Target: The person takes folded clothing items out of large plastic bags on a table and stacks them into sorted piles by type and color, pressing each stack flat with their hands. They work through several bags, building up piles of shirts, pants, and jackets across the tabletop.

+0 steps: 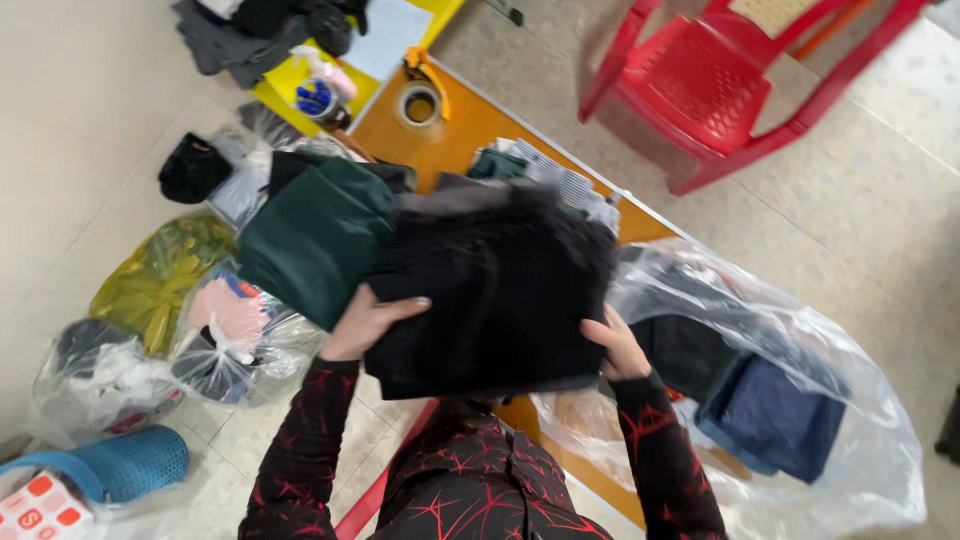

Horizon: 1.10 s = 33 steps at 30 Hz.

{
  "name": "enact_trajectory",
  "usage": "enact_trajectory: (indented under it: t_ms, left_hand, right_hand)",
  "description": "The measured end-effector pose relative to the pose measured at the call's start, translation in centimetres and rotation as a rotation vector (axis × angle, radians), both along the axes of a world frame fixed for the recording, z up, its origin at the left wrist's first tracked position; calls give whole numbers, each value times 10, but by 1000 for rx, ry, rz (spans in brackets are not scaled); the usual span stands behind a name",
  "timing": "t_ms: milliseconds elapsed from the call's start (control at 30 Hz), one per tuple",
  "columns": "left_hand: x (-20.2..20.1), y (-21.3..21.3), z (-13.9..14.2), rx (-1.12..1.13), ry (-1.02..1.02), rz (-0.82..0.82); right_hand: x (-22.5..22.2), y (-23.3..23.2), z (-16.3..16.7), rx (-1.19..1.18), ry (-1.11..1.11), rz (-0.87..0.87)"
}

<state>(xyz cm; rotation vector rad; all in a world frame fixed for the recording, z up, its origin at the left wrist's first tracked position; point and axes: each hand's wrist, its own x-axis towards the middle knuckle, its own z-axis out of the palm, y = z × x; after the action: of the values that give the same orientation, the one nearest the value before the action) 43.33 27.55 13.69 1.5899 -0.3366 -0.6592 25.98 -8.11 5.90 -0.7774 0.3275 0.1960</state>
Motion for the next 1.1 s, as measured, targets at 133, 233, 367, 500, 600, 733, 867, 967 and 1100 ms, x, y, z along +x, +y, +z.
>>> enact_trajectory:
  t_ms: [133,233,367,500,600,733,867,967,1100]
  left_hand:
    - [14,81,-20,-108,167,527]
    - [20,126,-61,-219,165,746]
    - [30,152,-136,-306,256,904]
    - [38,157,-187,-302,411,971]
    - [40,156,-198,-289,402,1007]
    - [33,152,-196,24,47,995]
    - [31,146,-203,218,-258,1049]
    - [35,144,-206,231,-175,1220]
    - [39,141,-179,648,-453,1202]
  right_hand:
    - [154,65,41,-476,-221,338]
    - [244,121,33,-624,-222,457]
    - [316,172,-19,-1057,-212,485]
    - [335,194,-66,-1168,-299,489]
    - [328,196,-76,-1243,-209,451]
    - [318,187,-80,-1305,-193,346]
    - [304,178,-77,-1299,-73,310]
    - [283,160,-69,-1234,-229,330]
    - [231,131,-44,-1109,-276,325]
